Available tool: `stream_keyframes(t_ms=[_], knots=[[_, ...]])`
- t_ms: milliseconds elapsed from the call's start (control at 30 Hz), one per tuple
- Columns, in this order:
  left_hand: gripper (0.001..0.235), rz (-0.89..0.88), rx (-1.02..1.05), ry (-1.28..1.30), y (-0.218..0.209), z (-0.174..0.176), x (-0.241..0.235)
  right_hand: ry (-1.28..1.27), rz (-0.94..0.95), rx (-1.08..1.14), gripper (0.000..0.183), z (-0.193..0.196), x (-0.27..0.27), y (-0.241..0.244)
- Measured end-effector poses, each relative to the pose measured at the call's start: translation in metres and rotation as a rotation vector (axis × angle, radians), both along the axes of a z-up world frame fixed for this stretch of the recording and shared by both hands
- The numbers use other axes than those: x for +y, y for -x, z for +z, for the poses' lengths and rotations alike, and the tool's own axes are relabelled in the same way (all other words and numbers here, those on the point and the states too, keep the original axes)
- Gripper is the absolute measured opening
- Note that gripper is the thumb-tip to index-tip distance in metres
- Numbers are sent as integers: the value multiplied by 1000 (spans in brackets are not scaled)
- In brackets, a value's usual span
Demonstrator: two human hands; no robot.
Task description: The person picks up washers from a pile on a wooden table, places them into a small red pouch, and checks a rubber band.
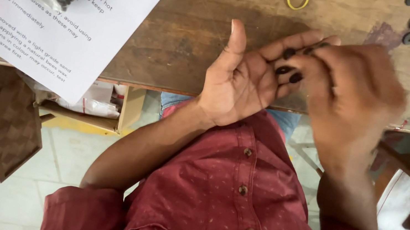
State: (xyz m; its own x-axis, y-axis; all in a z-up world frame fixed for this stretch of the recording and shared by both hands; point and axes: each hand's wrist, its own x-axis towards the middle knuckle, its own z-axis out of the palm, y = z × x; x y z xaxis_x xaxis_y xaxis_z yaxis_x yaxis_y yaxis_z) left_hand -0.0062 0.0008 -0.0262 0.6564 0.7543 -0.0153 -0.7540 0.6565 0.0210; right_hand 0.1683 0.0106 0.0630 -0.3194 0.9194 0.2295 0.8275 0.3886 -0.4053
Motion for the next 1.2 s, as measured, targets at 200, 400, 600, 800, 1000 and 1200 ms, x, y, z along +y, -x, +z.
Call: stream_keyframes(t_ms=[200, 400, 600, 800, 1000, 1200], knots=[[102, -36, 24, -29, 4, 8, 6, -158, -102, 258, 5, -11, -17, -39], [100, -51, 19, -31, 5, 10, 8, 145, -293, 630, 9, 0, -44, -30], [107, -96, -13, 54, 2, 16, 13, 329, -361, 886, 9, -5, -48, -18], [106, -69, -22, 2, 1, 35, 22, 363, -543, 563, 14, -7, -42, -3], [106, -59, 10, -15, 2, 9, 7, 190, -330, 366, 11, -21, -46, -6], [107, -61, 23, -13, 1, 9, 8, 57, -302, 349, 14, -38, -43, -12]])
